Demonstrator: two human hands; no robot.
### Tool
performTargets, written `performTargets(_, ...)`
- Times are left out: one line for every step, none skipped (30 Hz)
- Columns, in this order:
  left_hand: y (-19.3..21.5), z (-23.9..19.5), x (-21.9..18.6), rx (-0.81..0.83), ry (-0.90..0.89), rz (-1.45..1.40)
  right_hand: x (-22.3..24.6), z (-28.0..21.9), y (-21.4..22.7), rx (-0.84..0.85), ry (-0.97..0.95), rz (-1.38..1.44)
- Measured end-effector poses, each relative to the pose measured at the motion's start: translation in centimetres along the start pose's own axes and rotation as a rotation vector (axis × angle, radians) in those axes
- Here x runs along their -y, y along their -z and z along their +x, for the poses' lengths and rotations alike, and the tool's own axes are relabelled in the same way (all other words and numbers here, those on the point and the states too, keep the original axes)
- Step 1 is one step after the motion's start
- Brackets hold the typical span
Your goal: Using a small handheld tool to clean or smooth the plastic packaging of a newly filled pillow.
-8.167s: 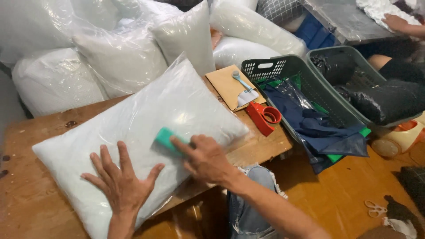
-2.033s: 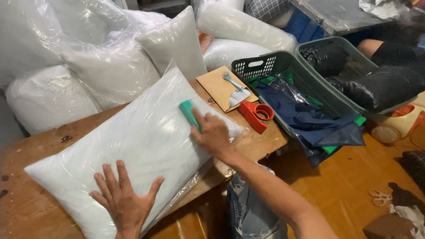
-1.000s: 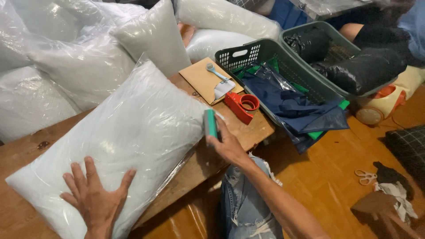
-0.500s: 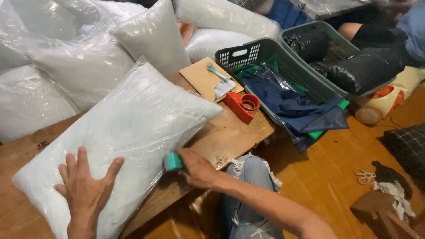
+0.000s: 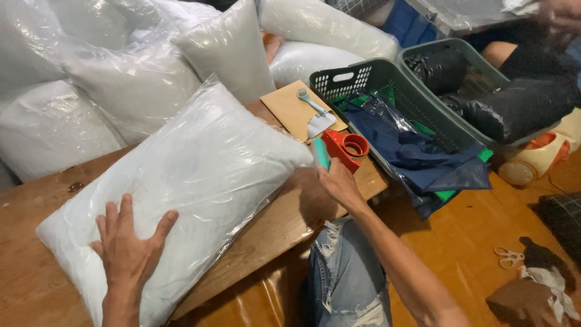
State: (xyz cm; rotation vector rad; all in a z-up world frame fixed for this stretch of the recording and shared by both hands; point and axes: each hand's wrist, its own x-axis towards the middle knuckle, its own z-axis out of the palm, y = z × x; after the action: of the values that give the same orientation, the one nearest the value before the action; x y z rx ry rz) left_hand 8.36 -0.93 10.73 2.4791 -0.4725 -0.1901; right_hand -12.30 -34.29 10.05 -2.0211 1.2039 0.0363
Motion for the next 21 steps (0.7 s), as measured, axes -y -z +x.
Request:
performTargets(0.1,0.1,0.1,0.006,-0.007,0.017,-0.9,0.4,-0.5,-0.186,0.076,0.099)
performTargets(0.2,0.2,0.2,0.013,-0.013,0.035,-1.8,0.9,-1.0,-0.371,0.153,0.2)
performTargets(0.2,0.3,0.0,0.015,-0.008,0.038,-1.0,1.1,-1.5,-0.365,0.151,0.2)
performTargets(0.2,0.3,-0.2,0.036,0.0,0.048,-0.2,1.2,-2.1,-0.456,0.231,0.253)
performTargets(0.2,0.4,-0.5,0.059,0.003,0.059,0.5,1.3,-2.5,-0.55,0.309,0.308)
performTargets(0.3,0.1,-0.5,0.062,0.003,0.063,1.6,0.3,-5.0,-0.548,0.305,0.31)
performTargets(0.4,0.0,-0.7,0.075,0.001,0.059,3.0,-0.5,-7.4,-0.513,0.407,0.227)
performTargets(0.6,-0.1,-0.8,0.088,-0.002,0.056,4.4,-1.4,-9.7,-0.477,0.507,0.143)
performTargets(0.8,0.0,-0.7,0.085,-0.001,0.055,4.9,-3.2,-12.2,-0.476,0.51,0.143)
performTargets(0.9,0.2,-0.6,0.104,0.024,0.032,5.3,-4.9,-14.7,-0.485,0.843,0.083)
performTargets(1.1,0.3,-0.3,0.122,0.051,0.009,5.8,-6.7,-17.3,-0.477,1.176,0.018)
performTargets(1.1,0.7,-0.2,0.119,0.054,0.009,5.7,-7.6,-17.8,-0.474,1.18,0.02)
performTargets(1.0,0.9,0.1,0.108,0.034,0.044,5.3,-8.7,-18.3,-0.484,1.368,-0.127)
performTargets(0.9,1.0,0.4,0.097,0.014,0.079,4.9,-9.8,-18.8,-0.486,1.553,-0.28)
performTargets(1.2,1.0,0.2,0.097,0.015,0.083,4.0,-8.0,-18.7,-0.487,1.552,-0.276)
performTargets(1.5,0.9,0.0,0.109,0.033,0.062,3.1,-6.1,-18.5,-0.525,1.445,-0.223)
performTargets(1.6,0.9,-0.3,0.12,0.052,0.035,2.2,-4.1,-18.1,-0.559,1.339,-0.177)
performTargets(1.8,1.1,-0.4,0.119,0.053,0.033,1.8,-2.5,-16.2,-0.558,1.341,-0.178)
performTargets(1.8,1.2,-0.5,0.134,0.063,0.027,1.4,-0.8,-14.2,-0.596,0.972,-0.027)
performTargets(1.9,1.3,-0.5,0.148,0.073,0.021,1.0,0.9,-12.2,-0.611,0.598,0.112)
performTargets(1.5,1.3,0.0,0.148,0.08,0.014,0.5,2.0,-11.5,-0.605,0.603,0.105)
